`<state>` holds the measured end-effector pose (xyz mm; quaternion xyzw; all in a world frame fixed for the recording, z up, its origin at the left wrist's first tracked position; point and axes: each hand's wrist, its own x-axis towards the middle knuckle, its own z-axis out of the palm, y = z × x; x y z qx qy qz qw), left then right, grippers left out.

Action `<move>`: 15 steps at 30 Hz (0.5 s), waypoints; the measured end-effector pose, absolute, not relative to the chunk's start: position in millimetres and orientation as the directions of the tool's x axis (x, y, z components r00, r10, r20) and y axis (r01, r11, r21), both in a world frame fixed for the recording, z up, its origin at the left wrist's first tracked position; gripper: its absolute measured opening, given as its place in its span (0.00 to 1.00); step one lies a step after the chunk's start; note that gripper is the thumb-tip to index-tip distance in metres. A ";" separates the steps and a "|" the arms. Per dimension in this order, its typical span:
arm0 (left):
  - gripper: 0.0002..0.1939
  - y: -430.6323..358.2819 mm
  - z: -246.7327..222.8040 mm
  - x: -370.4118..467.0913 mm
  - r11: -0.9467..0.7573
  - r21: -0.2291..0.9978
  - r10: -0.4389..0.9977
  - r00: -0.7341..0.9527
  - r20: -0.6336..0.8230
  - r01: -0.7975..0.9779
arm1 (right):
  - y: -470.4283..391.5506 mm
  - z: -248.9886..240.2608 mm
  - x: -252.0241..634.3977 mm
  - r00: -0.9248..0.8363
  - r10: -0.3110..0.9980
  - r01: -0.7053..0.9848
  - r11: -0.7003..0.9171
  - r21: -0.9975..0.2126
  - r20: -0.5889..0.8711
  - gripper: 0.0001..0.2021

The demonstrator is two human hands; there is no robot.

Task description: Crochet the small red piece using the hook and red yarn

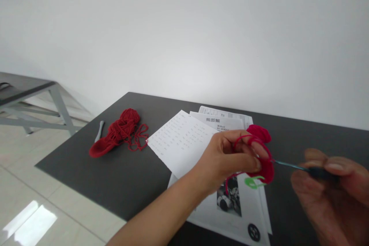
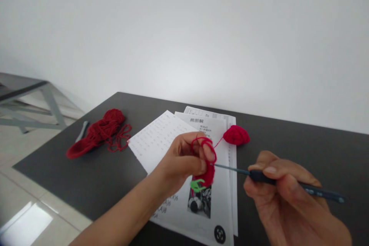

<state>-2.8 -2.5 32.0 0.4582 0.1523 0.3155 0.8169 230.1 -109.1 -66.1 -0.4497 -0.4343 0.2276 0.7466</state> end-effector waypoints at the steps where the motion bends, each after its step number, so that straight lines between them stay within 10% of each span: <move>1: 0.06 -4.1 33.4 -2.1 0.357 0.864 0.662 0.748 0.035 -0.356 | -110.1 -66.2 229.0 0.525 0.734 0.035 0.486 -0.873 0.430 0.15; 5: 0.14 -8.2 39.1 -3.1 0.207 0.946 0.708 0.705 0.031 -0.250 | -113.6 -63.3 231.0 0.534 0.744 0.005 0.472 -0.882 0.401 0.15; 10: 0.46 -9.6 41.5 -7.3 -0.001 0.992 0.685 0.723 0.090 -0.123 | -119.1 -56.3 237.0 0.523 0.758 -0.003 0.459 -0.889 0.389 0.14; 15: 0.47 -14.7 44.4 -7.4 -0.139 0.989 0.717 0.683 0.138 -0.054 | -114.6 -34.2 210.7 0.479 0.787 0.011 0.437 -0.899 0.388 0.13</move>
